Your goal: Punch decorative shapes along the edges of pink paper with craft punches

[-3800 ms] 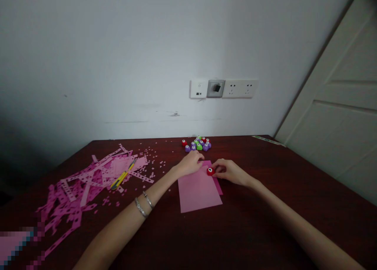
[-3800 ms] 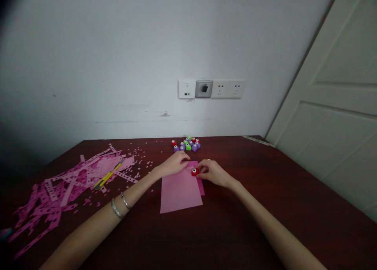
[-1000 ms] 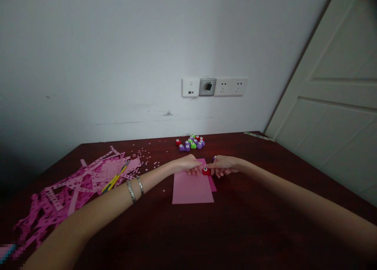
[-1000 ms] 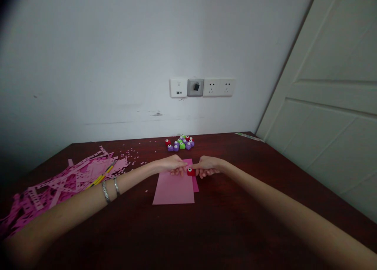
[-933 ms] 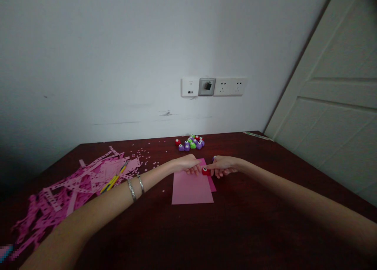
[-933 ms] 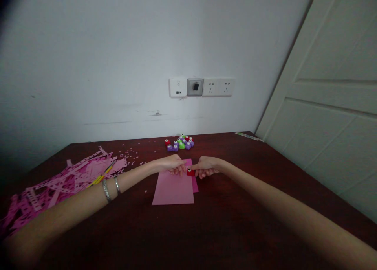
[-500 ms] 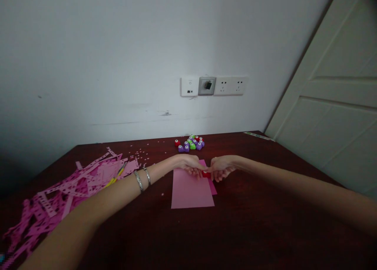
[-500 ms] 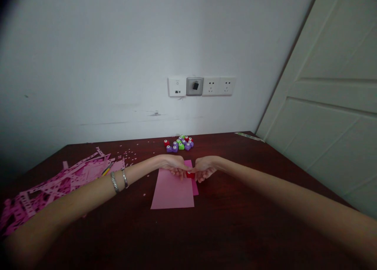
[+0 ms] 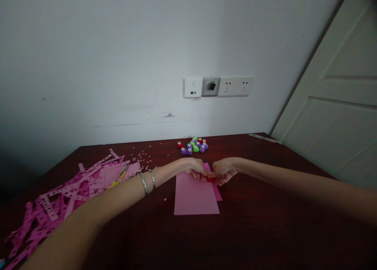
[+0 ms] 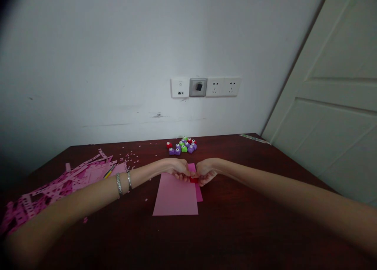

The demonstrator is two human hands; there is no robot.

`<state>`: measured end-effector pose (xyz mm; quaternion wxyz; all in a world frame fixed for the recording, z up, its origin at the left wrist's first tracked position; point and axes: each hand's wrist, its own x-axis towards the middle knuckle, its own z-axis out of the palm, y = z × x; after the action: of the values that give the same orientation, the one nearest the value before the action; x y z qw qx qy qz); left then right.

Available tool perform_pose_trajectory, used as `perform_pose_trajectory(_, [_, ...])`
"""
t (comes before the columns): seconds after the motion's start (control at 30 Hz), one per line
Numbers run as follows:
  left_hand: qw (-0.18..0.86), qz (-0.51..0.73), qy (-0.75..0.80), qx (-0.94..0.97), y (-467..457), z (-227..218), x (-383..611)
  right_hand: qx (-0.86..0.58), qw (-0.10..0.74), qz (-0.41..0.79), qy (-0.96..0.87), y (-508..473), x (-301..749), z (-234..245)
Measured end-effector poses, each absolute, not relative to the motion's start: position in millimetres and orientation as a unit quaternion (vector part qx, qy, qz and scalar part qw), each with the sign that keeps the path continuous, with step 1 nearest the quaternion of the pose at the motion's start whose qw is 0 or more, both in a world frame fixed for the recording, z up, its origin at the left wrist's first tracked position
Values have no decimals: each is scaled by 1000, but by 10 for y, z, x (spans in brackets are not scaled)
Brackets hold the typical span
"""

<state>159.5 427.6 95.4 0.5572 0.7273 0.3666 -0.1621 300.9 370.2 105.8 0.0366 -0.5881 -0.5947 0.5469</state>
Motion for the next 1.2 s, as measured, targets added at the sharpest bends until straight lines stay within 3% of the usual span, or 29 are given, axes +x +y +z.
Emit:
perform_pose_trajectory(0.1, [565, -136, 369, 725, 4242, 936, 1555, -604, -26, 591, -534, 3698, 3020, 1044])
perform_pose_trajectory(0.27, [575, -116, 365, 723, 4213, 922, 1502, -622, -26, 577, -528, 3604, 3051, 1031])
perform_pose_trajectory(0.47, [563, -91, 338, 748, 4238, 855, 1427, -654, 10, 525, -545, 3455, 3042, 1066])
perform_pose_trajectory(0.67, [440, 12, 333, 834, 4205, 928, 1229, -653, 81, 482, -579, 3425, 3109, 1040])
perform_pose_trajectory(0.9, [395, 60, 319, 859, 4113, 900, 1128, -598, 153, 421, -665, 3374, 3235, 1122])
perform_pose_trajectory(1.2, [288, 59, 291, 910, 4082, 713, 1175, -557, 203, 393, -702, 3290, 3202, 762])
